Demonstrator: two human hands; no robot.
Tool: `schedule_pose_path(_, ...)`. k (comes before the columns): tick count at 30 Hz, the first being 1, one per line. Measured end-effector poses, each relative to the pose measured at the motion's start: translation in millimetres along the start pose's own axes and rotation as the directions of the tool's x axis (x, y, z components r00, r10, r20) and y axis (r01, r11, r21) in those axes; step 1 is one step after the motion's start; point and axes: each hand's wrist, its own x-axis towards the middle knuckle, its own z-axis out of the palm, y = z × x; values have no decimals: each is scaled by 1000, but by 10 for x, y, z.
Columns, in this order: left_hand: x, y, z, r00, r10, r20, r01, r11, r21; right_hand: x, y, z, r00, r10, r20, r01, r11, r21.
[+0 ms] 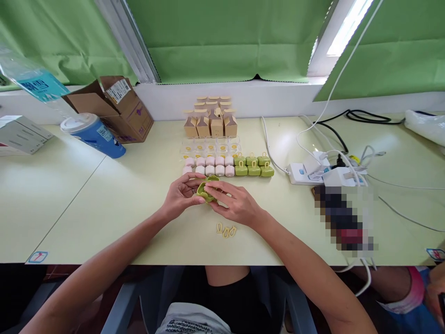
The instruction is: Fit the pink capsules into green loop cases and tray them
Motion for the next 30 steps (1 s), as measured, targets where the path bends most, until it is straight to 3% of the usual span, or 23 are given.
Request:
schedule_pose_path(17,10,-6,-3,999,-36,-3,36,998,56,38,-55,29,1000,-12,29,14,996,-88)
schedule_pose_path(22,30,31,-22,1000,-3,-7,3,998,58,30,-50,81,991,125,-42,-127,991,-45)
schedule_pose_path(26,41,57,5,996,41,-73,-35,996,82,42,-48,78,976,204,-69,-205,979,-6)
schedule_pose_path(30,38,41,28,985,137,-108,-124,985,124,51,-68,74,941,338,-9,-331,928,174)
